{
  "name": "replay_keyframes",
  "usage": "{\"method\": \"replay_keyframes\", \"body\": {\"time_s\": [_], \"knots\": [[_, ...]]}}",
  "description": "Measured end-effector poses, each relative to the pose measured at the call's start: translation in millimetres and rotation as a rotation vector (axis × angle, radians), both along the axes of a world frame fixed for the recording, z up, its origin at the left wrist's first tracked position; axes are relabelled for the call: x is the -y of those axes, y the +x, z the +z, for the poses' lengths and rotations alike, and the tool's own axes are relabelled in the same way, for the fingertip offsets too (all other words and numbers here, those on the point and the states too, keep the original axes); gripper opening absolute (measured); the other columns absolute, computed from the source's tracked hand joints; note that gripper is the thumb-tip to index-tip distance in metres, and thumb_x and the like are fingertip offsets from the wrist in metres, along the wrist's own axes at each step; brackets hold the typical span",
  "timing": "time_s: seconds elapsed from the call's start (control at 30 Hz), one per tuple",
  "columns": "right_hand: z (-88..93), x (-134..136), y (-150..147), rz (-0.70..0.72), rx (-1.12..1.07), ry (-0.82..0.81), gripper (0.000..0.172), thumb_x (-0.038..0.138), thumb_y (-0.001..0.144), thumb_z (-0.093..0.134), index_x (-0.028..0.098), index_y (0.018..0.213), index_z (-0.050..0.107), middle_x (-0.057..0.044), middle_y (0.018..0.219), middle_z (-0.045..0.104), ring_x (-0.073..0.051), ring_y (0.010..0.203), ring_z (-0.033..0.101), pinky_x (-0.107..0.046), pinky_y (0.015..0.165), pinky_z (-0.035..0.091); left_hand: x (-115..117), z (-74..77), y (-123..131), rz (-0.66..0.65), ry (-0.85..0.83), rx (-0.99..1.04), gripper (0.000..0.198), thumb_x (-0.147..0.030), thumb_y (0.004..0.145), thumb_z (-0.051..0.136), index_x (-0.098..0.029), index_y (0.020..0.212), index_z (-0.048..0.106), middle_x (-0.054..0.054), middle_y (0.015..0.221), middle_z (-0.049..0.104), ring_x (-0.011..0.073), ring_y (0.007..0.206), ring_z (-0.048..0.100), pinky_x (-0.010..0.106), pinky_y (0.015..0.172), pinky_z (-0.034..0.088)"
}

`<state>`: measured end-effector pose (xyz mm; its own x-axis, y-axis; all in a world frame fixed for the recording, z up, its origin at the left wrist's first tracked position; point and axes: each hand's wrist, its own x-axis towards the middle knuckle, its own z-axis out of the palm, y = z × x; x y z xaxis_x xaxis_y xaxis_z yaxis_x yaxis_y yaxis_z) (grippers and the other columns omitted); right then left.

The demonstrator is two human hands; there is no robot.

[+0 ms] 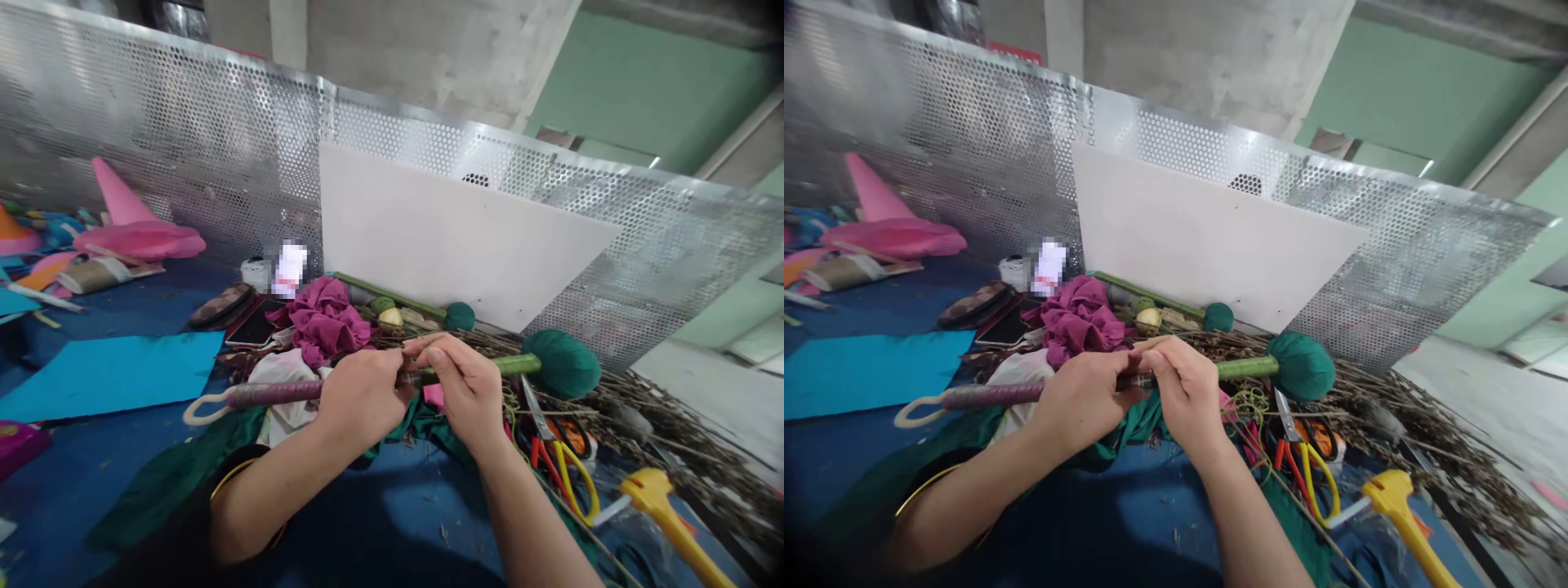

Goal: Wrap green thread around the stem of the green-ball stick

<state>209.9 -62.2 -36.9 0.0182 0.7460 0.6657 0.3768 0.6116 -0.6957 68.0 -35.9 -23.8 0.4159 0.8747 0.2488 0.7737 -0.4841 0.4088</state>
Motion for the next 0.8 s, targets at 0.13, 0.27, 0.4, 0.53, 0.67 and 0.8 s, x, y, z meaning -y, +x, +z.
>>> {"method": "replay_keyframes", "body": {"time_s": [0.13,0.27,0.4,0.53,0.67,0.8], "knots": [[-0.4,-3,3,-0.101,0.047,-0.028,0.024,0.025,0.094,0.050,0.020,0.076,0.066,-0.005,0.092,0.073,-0.019,0.087,0.068,-0.029,0.076,0.053,4,-2.7,1,-0.001,0.054,-0.042,0.016,-0.027,0.077,0.059,-0.024,0.088,0.070,0.005,0.084,0.076,0.0299,0.083,0.070,0.033,0.063,0.045],[0.0,-6,10,-0.135,0.089,-0.090,0.025,0.025,0.093,0.050,0.020,0.076,0.068,-0.005,0.087,0.074,-0.019,0.085,0.068,-0.029,0.075,0.052,5,-5.8,2,-0.059,0.139,-0.118,0.020,-0.020,0.078,0.056,-0.022,0.094,0.069,0.007,0.084,0.076,0.0295,0.081,0.070,0.034,0.064,0.046],[2.9,-7,15,-0.144,0.113,-0.168,0.027,0.027,0.092,0.052,0.019,0.074,0.070,-0.004,0.081,0.074,-0.019,0.078,0.068,-0.028,0.072,0.051,5,-11.0,4,-0.139,0.279,-0.163,0.025,-0.018,0.085,0.048,-0.022,0.100,0.067,0.005,0.077,0.073,0.0268,0.071,0.069,0.033,0.058,0.044],[4.4,-8,18,-0.133,0.099,-0.233,0.028,0.031,0.091,0.054,0.019,0.073,0.072,-0.004,0.074,0.073,-0.019,0.073,0.067,-0.028,0.066,0.050,4,-16.6,4,-0.245,0.462,-0.159,0.028,-0.018,0.089,0.043,-0.020,0.110,0.063,0.003,0.071,0.070,0.0243,0.063,0.066,0.033,0.055,0.042],[2.7,-10,19,-0.135,0.056,-0.254,0.028,0.030,0.090,0.056,0.018,0.070,0.070,-0.004,0.077,0.074,-0.019,0.073,0.067,-0.028,0.068,0.051,1,-18.9,4,-0.324,0.570,-0.108,0.024,-0.015,0.089,0.045,-0.019,0.104,0.064,0.003,0.077,0.072,0.0230,0.068,0.067,0.033,0.057,0.044],[3.5,-11,17,-0.145,0.043,-0.301,0.027,0.030,0.089,0.055,0.018,0.070,0.071,-0.004,0.075,0.073,-0.017,0.069,0.066,-0.027,0.064,0.050,1,-17.8,4,-0.331,0.563,-0.104,0.021,-0.014,0.087,0.048,-0.019,0.094,0.067,0.004,0.080,0.073,0.0235,0.071,0.068,0.033,0.060,0.047]]}}
